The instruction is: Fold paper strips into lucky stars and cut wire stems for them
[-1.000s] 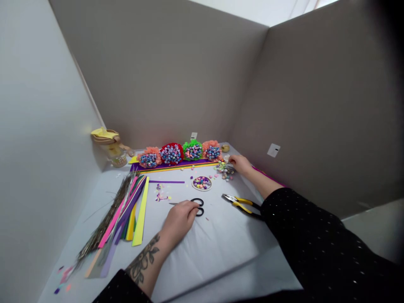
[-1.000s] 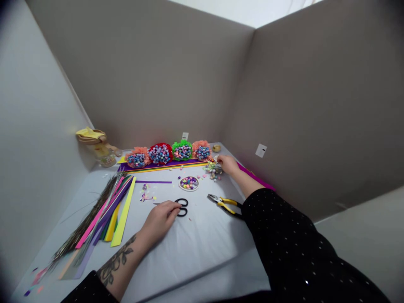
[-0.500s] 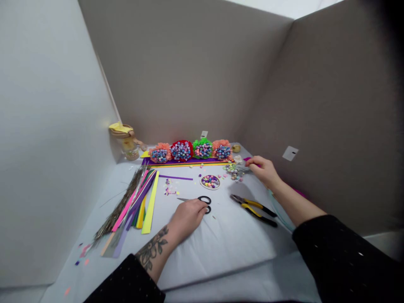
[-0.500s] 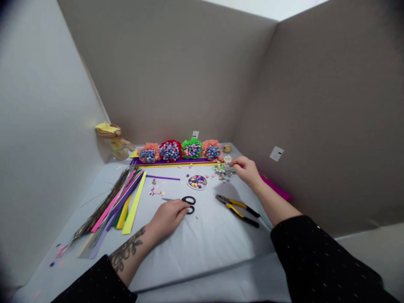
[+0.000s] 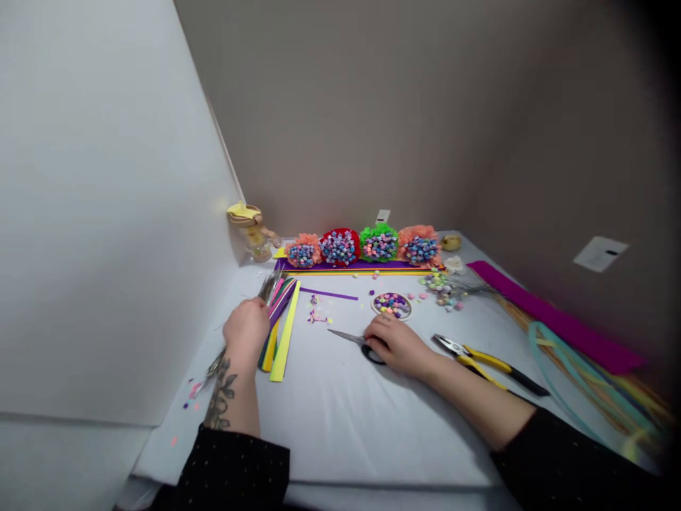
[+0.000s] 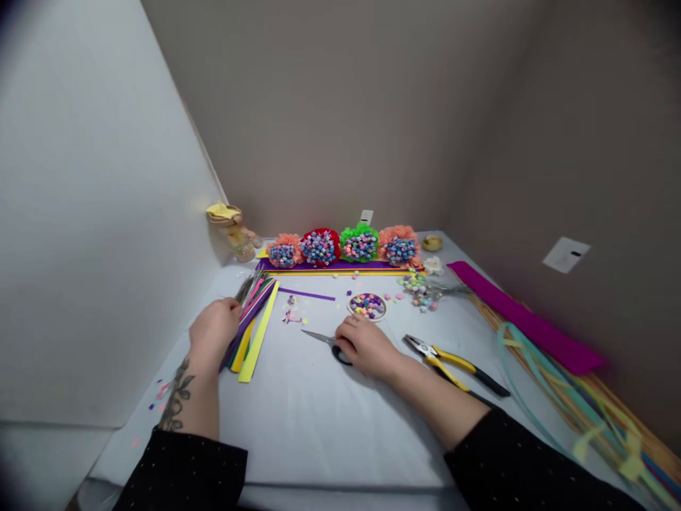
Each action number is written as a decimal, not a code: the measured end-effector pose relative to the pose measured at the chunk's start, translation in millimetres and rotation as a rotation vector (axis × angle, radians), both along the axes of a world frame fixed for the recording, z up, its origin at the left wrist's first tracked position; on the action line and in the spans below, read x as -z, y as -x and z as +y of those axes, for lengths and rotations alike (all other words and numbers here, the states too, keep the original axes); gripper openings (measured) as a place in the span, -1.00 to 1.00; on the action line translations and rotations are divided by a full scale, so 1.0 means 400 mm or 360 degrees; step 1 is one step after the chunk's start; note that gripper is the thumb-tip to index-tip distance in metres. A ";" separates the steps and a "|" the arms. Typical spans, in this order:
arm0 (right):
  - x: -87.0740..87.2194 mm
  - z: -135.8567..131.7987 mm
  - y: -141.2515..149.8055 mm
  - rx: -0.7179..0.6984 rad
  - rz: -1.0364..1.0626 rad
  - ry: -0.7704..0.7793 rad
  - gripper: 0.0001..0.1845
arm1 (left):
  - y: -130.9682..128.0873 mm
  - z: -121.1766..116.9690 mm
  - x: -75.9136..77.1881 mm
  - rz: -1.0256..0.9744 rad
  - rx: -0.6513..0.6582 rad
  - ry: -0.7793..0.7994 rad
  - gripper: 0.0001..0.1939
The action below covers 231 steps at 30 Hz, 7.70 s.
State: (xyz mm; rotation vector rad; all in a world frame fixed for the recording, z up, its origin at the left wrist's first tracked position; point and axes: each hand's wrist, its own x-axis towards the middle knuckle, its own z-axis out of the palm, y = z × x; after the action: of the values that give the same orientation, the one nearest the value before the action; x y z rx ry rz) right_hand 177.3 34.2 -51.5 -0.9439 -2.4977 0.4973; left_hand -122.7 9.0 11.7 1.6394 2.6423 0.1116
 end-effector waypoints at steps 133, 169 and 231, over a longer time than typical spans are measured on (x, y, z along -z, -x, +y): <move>-0.120 -0.198 0.068 0.0197 0.0886 0.0993 -0.61 | -0.220 -0.120 0.013 -0.0596 0.1383 -0.1392 -0.94; -0.061 -0.174 0.104 0.0422 0.0765 0.0500 -0.86 | -0.210 -0.108 0.019 -0.0299 0.1431 -0.1304 -0.86; -0.068 -0.181 0.061 0.0473 0.0658 0.0342 -0.73 | -0.239 -0.112 0.045 -0.0696 0.1319 -0.0967 -0.87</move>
State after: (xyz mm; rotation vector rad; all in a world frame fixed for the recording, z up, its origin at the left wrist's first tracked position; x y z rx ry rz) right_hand 152.9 -38.3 -24.4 -1.1368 -1.9251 0.7824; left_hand -26.9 -35.8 -6.4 2.3667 1.5202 1.1521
